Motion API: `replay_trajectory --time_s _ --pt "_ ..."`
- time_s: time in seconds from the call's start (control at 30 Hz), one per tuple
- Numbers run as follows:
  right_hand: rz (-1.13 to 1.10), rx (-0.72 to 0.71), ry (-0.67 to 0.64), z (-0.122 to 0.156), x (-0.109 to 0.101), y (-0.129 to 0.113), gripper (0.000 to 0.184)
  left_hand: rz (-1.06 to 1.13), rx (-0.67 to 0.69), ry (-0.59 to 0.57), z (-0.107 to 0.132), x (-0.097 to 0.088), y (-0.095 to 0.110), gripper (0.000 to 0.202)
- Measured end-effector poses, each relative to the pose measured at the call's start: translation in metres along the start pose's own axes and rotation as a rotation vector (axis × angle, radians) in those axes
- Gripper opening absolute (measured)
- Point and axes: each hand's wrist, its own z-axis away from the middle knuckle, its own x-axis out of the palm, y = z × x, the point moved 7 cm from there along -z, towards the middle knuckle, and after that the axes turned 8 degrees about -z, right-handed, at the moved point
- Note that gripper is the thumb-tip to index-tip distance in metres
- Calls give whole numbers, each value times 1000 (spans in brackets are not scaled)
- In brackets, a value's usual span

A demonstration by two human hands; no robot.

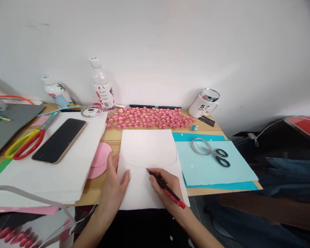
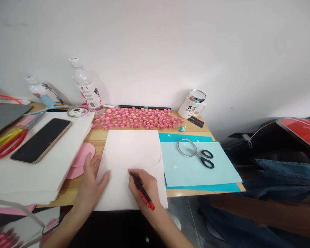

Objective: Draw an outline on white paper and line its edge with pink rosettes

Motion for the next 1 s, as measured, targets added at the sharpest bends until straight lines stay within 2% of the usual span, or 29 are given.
replay_trajectory --time_s 0.47,1.0 --pt "-3 7 -10 1 0 -2 23 -7 -9 -11 0 -1 2 79" --pt "-30 51 -80 21 2 -4 22 -22 -22 -9 0 0 1 78"
